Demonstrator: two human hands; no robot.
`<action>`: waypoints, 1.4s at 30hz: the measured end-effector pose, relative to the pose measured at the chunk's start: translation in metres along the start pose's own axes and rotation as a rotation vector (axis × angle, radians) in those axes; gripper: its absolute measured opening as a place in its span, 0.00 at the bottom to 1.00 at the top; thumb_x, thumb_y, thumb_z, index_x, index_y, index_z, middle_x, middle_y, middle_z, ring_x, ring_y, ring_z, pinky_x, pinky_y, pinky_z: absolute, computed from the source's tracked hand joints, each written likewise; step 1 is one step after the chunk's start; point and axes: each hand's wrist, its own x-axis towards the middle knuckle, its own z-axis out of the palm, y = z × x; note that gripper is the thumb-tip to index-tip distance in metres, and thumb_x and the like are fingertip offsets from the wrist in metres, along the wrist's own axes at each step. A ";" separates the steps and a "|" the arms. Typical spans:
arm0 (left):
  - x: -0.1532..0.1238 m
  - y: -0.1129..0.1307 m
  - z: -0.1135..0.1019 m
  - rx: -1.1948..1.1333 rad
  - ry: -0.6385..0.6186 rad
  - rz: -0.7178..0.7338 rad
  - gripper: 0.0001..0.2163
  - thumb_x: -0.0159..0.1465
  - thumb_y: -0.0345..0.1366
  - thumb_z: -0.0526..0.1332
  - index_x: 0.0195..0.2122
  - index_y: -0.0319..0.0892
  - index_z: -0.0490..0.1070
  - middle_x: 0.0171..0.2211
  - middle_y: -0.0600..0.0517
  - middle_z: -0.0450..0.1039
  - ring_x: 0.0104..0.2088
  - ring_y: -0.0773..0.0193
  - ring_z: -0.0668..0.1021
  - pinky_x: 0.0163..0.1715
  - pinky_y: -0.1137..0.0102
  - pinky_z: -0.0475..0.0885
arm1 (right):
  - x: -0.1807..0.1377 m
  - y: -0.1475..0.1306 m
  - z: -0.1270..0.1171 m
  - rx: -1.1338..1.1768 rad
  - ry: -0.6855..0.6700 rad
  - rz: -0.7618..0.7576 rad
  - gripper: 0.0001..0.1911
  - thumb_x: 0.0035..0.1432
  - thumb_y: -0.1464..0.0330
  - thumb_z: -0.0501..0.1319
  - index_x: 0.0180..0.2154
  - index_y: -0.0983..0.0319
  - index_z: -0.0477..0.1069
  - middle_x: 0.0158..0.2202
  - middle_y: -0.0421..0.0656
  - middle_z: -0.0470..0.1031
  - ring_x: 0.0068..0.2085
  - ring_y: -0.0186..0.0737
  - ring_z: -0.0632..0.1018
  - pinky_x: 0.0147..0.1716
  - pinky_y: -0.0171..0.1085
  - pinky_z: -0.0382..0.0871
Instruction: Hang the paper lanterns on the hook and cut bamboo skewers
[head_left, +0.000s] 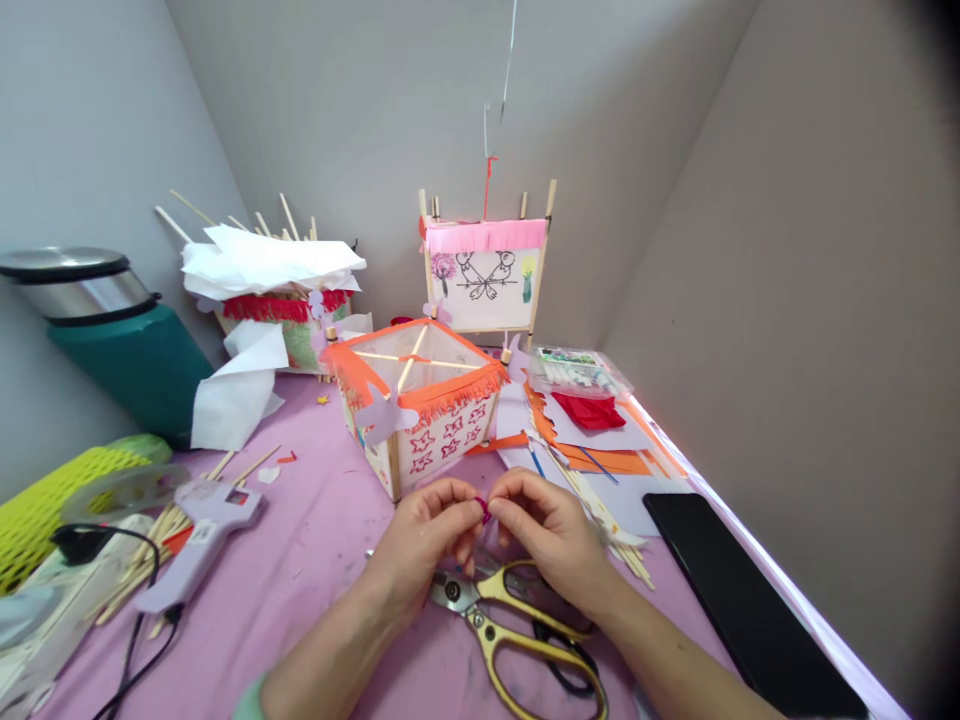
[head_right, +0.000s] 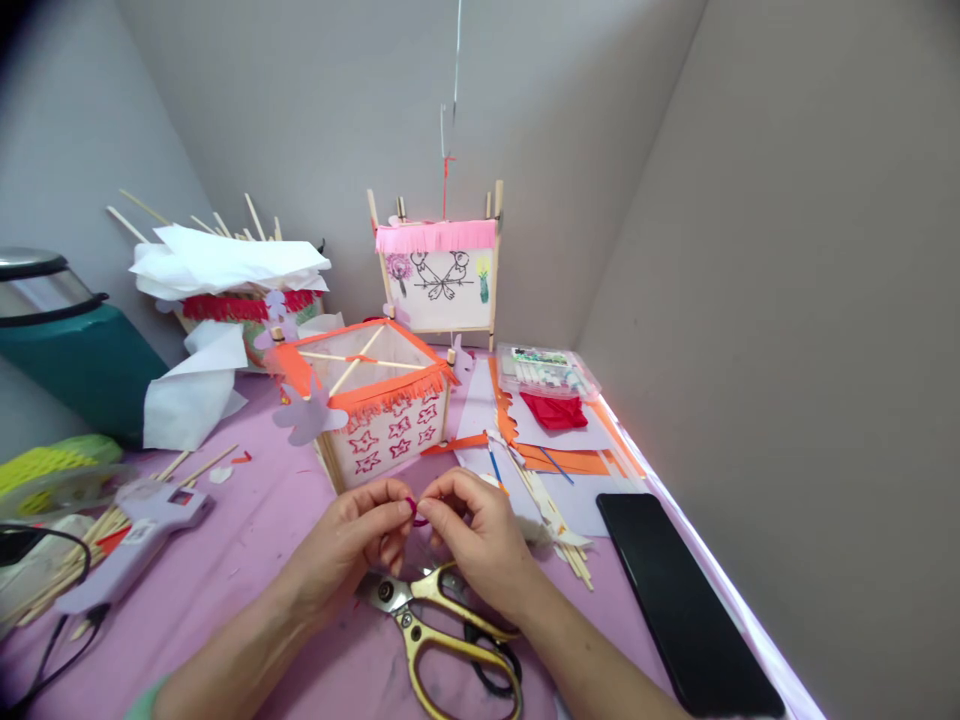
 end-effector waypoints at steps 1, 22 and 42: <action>0.000 0.000 -0.001 0.025 -0.005 0.003 0.06 0.54 0.34 0.63 0.27 0.39 0.66 0.16 0.59 0.64 0.14 0.76 0.64 0.16 0.77 0.64 | 0.000 0.000 -0.001 0.004 -0.008 -0.001 0.07 0.59 0.65 0.56 0.31 0.62 0.66 0.25 0.36 0.66 0.23 0.28 0.70 0.24 0.29 0.63; 0.003 0.003 -0.016 0.092 -0.154 -0.127 0.09 0.49 0.36 0.68 0.24 0.37 0.72 0.16 0.55 0.70 0.13 0.75 0.66 0.16 0.77 0.61 | 0.001 -0.005 -0.012 0.131 -0.193 0.133 0.07 0.49 0.68 0.65 0.29 0.62 0.67 0.25 0.37 0.70 0.27 0.32 0.72 0.26 0.31 0.66; 0.001 0.011 -0.015 0.259 -0.140 -0.086 0.10 0.49 0.37 0.67 0.26 0.36 0.70 0.15 0.58 0.67 0.14 0.75 0.67 0.16 0.78 0.60 | 0.001 -0.009 -0.011 0.034 -0.172 0.121 0.06 0.50 0.68 0.64 0.29 0.63 0.68 0.24 0.36 0.69 0.25 0.28 0.69 0.24 0.28 0.62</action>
